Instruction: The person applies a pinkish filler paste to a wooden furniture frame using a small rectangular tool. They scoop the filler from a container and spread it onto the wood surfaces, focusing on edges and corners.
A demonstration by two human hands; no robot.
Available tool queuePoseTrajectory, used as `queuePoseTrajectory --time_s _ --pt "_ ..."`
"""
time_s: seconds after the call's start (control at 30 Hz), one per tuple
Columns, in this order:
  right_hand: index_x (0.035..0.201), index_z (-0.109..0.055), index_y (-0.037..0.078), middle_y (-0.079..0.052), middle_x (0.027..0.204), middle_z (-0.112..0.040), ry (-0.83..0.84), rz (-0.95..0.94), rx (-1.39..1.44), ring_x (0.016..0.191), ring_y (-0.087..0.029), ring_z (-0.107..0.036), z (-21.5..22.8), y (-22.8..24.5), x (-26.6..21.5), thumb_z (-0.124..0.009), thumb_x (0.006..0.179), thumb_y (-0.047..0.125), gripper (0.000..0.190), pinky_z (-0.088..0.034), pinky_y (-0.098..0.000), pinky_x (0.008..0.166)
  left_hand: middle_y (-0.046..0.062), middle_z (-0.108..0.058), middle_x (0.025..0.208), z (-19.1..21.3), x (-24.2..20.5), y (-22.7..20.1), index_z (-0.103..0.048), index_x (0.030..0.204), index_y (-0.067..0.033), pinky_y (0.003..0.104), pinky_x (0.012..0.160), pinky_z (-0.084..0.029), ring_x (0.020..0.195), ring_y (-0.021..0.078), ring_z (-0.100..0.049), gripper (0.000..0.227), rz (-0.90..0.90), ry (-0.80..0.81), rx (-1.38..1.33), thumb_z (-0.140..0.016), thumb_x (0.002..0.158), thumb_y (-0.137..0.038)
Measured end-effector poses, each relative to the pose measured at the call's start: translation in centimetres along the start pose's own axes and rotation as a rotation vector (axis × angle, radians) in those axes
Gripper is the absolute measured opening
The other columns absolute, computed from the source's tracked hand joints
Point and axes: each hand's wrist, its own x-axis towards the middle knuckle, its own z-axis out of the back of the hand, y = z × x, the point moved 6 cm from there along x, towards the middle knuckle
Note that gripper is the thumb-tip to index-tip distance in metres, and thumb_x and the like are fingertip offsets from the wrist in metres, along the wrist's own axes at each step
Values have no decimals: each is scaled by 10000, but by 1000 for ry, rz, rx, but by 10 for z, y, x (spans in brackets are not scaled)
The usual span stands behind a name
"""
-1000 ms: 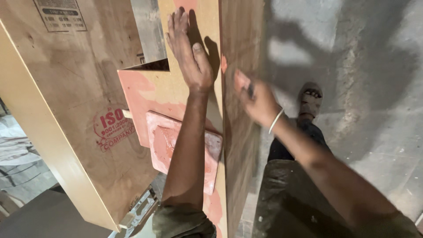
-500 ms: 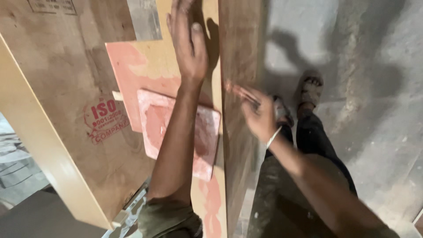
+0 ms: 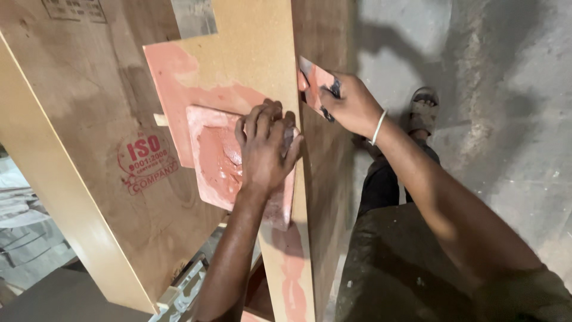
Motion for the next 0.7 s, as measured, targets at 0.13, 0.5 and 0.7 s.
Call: queuePoseTrajectory --time_s 0.13,0.5,0.7 --pt "1151 -622 -37 -36 925 -638 -181 54 288 812 -90 -601 -6 -7 1 -529 998 -16 180 -502 -266 708 143 -519 1440 -8 -5 2 -689 1189 -75 591 1163 -215 1422 351 -388 384 26 -39 14 -719 921 -348" --pt "1317 -662 55 -132 1360 -689 -155 220 143 1257 -216 -688 -32 20 -54 -482 862 -166 537 -571 -347 1087 193 -506 1403 -1 -5 21 -650 1225 -60 574 1147 -223 1407 364 -380 386 87 -211 -23 -688 948 -326" --pt "1327 -645 -5 -141 1308 -697 -179 47 370 1188 -179 -667 -61 -29 -109 -494 922 -102 443 -536 -276 853 163 -536 1455 5 -39 29 -586 1326 -15 528 1229 -319 1437 371 -447 305 209 -358 -235 -548 1101 -216"
